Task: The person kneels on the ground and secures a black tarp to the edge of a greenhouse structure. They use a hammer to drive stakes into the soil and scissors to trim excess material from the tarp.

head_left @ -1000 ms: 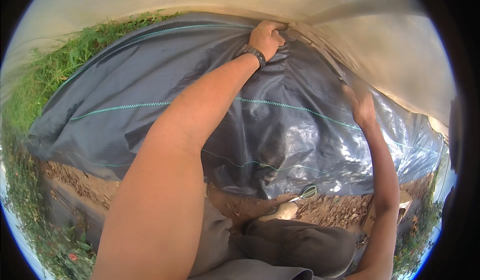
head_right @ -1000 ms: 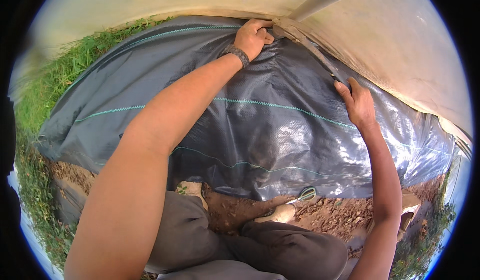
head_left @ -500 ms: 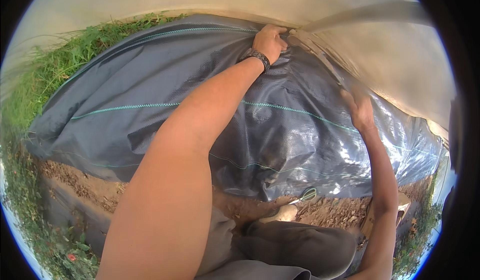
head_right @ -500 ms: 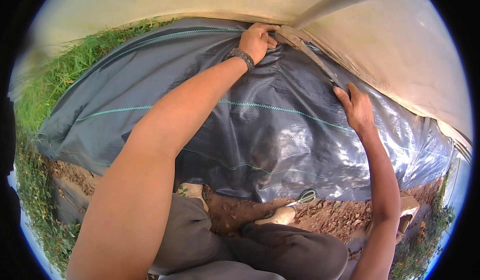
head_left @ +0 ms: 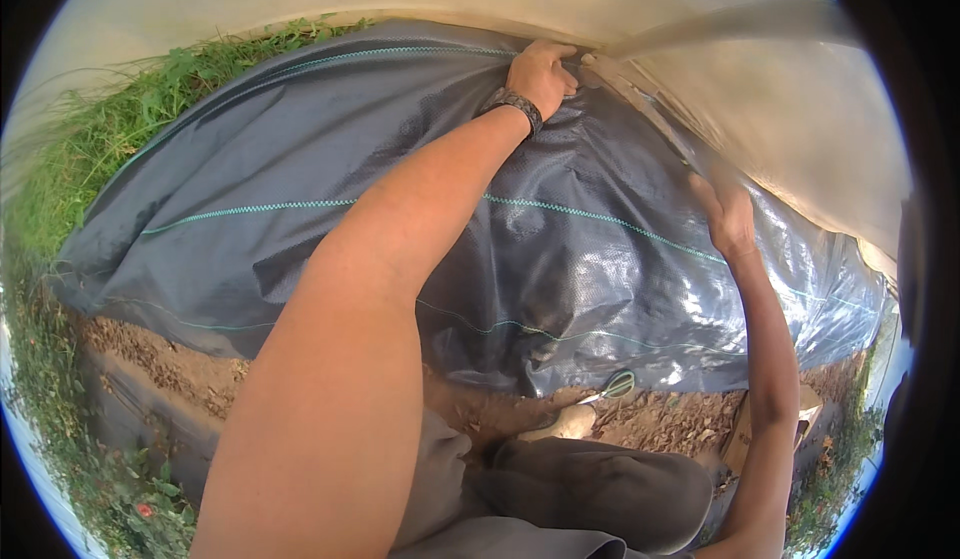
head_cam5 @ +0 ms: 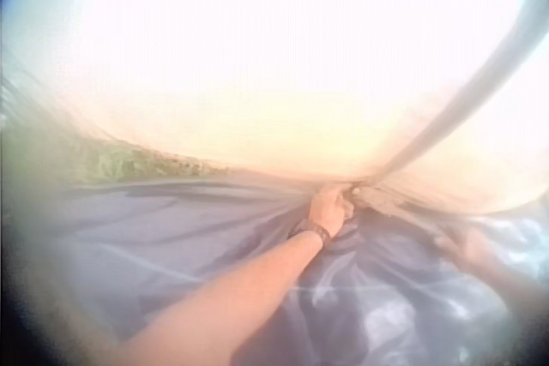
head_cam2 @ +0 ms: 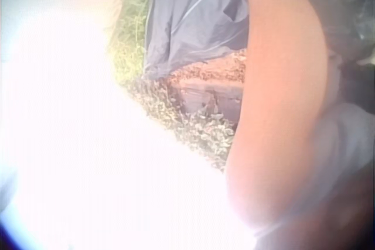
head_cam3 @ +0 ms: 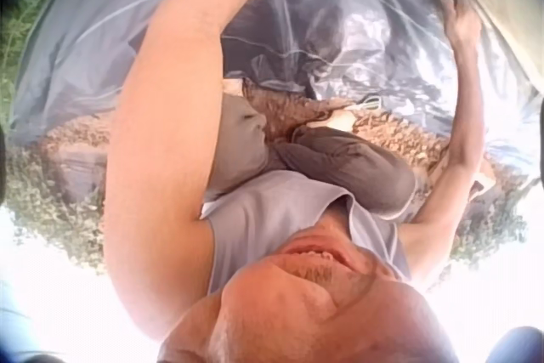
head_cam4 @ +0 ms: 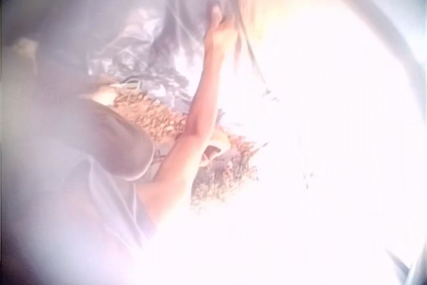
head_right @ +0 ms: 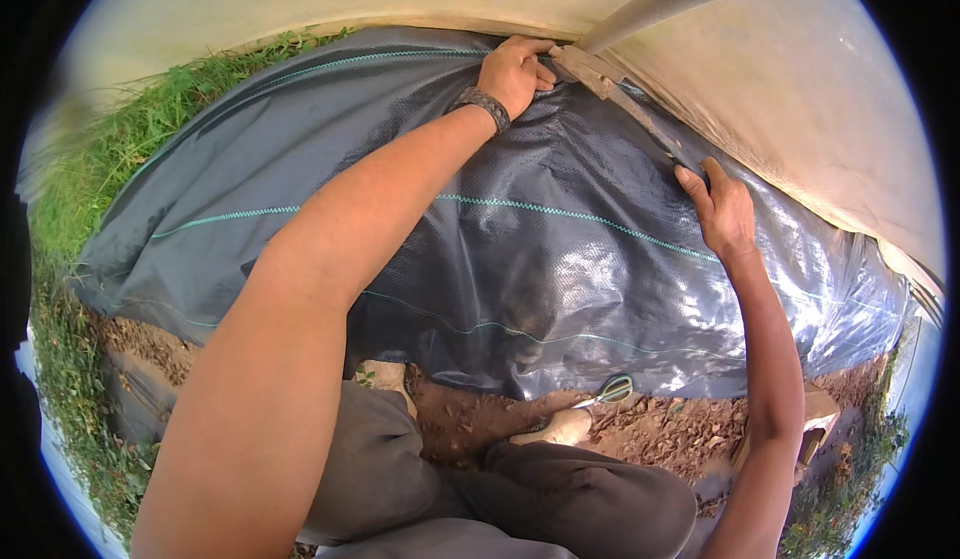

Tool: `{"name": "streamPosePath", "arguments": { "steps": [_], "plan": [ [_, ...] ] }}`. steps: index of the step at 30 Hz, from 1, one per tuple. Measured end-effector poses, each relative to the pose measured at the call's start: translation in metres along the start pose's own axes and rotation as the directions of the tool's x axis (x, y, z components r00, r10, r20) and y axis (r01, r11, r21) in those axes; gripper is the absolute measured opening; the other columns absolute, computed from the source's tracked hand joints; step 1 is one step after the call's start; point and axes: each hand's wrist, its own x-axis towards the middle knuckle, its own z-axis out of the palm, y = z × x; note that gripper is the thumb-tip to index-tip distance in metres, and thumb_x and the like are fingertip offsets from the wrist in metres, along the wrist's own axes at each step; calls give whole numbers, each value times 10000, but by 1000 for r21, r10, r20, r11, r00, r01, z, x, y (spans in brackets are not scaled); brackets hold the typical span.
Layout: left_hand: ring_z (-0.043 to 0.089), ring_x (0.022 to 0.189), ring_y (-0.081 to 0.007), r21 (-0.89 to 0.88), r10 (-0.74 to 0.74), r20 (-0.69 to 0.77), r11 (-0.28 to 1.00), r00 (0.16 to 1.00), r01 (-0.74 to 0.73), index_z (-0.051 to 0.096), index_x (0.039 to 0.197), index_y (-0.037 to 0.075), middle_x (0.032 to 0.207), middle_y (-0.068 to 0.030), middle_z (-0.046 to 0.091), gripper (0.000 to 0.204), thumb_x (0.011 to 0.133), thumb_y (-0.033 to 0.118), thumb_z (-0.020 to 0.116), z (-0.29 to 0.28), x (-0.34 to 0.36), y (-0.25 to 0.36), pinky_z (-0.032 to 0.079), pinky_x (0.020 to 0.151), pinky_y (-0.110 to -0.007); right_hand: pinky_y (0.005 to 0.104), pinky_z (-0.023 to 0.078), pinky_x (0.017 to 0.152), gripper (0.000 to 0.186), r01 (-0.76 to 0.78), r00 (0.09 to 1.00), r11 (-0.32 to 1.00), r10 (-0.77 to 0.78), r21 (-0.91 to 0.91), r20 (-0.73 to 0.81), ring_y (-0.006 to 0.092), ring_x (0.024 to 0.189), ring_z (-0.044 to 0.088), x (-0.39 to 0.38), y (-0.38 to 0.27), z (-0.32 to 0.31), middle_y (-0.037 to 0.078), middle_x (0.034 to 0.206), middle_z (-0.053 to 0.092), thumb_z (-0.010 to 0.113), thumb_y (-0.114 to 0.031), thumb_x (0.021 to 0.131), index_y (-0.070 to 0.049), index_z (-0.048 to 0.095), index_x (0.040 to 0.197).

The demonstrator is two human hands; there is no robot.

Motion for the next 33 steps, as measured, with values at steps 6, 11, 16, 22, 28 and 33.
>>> {"name": "streamPosePath", "arguments": {
  "steps": [6,11,16,22,28,33],
  "plan": [
    [761,806,-218,-17,-33,-21,999,999,32,625,1238,-79,919,-179,732,319,1025,-43,390,-8,5,5,656,749,-307,413,454,636,572,301,941,937,-263,175,-212,413,672,513,2,-13,-3,201,709,548,578,-544,1023,27,595,1060],
    [762,799,-214,-9,3,-40,1000,999,-3,642,1261,-66,958,-173,735,354,1028,-37,377,-4,1,6,653,755,-305,455,487,693,609,159,985,987,-160,-24,-65,469,758,608,17,17,15,270,766,606,571,-575,1014,30,612,1070],
    [759,788,-214,35,12,-9,999,1000,-12,646,1255,-52,942,-183,732,345,1027,-43,387,-8,2,4,657,759,-307,510,480,711,616,101,995,995,-101,-17,-24,486,806,634,6,3,13,276,789,643,572,-596,1004,15,629,1053],
    [756,774,-219,-48,10,-4,999,1000,-10,635,1268,-57,873,-179,732,359,1021,-39,375,0,5,0,649,745,-310,523,474,729,630,40,998,997,-44,-72,-55,490,822,635,-3,18,15,272,804,655,571,-608,998,16,633,1065],
    [757,766,-209,-1,-16,-9,1000,1000,16,644,1298,-34,901,-190,754,371,1023,-18,396,-17,7,-1,638,765,-302,514,452,705,641,-114,993,992,113,44,44,470,760,596,-29,-18,-1,268,743,596,587,-613,991,27,590,952],
    [764,803,-188,171,124,8,977,992,-124,679,1290,7,1085,-165,744,334,987,11,539,-11,-3,17,628,741,-296,403,414,602,617,-233,968,926,249,296,-16,248,617,457,-151,-6,7,149,647,477,652,-592,969,11,550,891]
  ]
}}
